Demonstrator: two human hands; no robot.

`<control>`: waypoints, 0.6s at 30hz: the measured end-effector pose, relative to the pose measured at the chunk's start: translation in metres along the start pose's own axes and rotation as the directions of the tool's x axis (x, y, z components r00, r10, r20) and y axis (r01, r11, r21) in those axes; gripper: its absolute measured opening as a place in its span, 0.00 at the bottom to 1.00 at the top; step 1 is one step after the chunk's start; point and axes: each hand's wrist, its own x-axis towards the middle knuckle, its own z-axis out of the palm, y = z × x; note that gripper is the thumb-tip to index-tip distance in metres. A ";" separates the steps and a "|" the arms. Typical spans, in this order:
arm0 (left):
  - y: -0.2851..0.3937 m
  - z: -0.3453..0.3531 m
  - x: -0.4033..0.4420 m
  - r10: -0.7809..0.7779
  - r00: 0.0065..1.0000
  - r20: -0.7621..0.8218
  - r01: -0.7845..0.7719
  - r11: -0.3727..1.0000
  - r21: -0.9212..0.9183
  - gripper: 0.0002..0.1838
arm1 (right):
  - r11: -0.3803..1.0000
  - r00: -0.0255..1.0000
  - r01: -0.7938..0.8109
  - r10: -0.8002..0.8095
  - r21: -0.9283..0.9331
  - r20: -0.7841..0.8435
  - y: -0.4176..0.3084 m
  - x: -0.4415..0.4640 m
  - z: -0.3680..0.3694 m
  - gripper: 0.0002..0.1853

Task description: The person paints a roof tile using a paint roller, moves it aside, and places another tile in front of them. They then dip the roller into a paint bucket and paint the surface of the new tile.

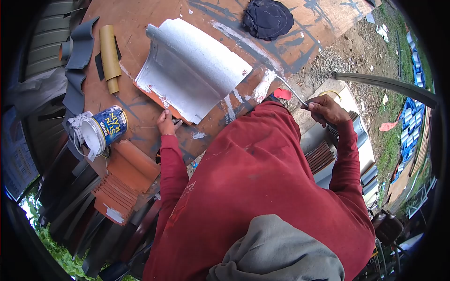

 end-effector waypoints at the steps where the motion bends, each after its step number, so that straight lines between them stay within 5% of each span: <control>1: 0.002 0.001 -0.001 0.009 1.000 0.005 -0.009 1.000 0.014 0.19 | 1.000 1.000 -0.005 0.005 0.005 -0.002 0.000 -0.002 0.000 0.25; 4: 0.004 -0.002 -0.003 0.013 1.000 0.024 -0.012 1.000 -0.005 0.19 | 0.983 0.995 0.089 -0.081 0.159 -0.059 -0.012 0.002 0.004 0.22; 10: 0.008 -0.003 -0.002 0.005 0.999 0.034 -0.004 1.000 -0.004 0.17 | 0.967 0.975 0.189 -0.205 -0.172 -0.082 -0.057 0.041 0.022 0.25; 18: 0.009 0.000 -0.007 0.004 1.000 -0.002 -0.004 1.000 0.018 0.19 | 0.989 0.990 0.133 -0.136 -0.058 -0.043 -0.038 0.034 0.017 0.24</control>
